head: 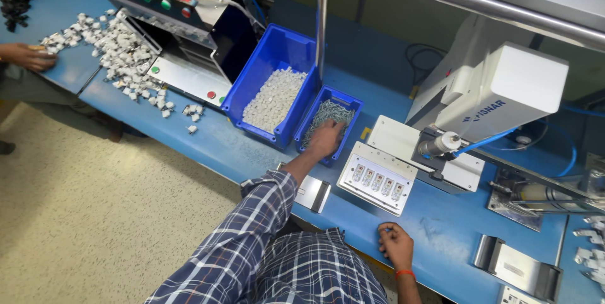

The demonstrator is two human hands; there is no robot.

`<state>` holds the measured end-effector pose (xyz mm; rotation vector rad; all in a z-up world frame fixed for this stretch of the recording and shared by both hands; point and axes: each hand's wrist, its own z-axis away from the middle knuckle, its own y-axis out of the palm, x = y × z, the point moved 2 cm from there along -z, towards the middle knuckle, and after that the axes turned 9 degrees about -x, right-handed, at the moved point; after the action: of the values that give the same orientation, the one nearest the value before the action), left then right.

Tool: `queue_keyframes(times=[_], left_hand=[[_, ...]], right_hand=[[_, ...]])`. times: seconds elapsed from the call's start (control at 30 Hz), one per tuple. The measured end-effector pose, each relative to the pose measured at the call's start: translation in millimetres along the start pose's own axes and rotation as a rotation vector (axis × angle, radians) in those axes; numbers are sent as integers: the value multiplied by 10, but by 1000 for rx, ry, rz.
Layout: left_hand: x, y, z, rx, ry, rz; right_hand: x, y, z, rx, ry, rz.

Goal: The person picks small metal pins from a blue bin and inserts them into slots on a white plastic housing. They then place white plastic pieces into the same housing and arrange the assembled units on the table. The process is repeated multiple times.

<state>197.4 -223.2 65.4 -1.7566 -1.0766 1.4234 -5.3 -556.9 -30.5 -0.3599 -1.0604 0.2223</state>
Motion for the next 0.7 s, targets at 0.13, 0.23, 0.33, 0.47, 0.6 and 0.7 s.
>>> queue_keyframes(times=[0.13, 0.23, 0.33, 0.47, 0.6, 0.7], left_hand=[[51, 188, -62, 12, -8, -53], [156, 191, 24, 37, -104, 40], [269, 117, 75, -254, -216, 331], [468, 232, 30, -306, -384, 495], [699, 523, -82, -196, -731, 989], [829, 667, -86, -104, -923, 1326]], right_hand=[[58, -48, -7, 25, 41, -38], [94, -31, 18, 11, 58, -15], [128, -19, 13, -4, 65, -4], [124, -33, 17, -1, 55, -26], [131, -30, 18, 12, 68, -47], [142, -36, 23, 15, 67, -45]])
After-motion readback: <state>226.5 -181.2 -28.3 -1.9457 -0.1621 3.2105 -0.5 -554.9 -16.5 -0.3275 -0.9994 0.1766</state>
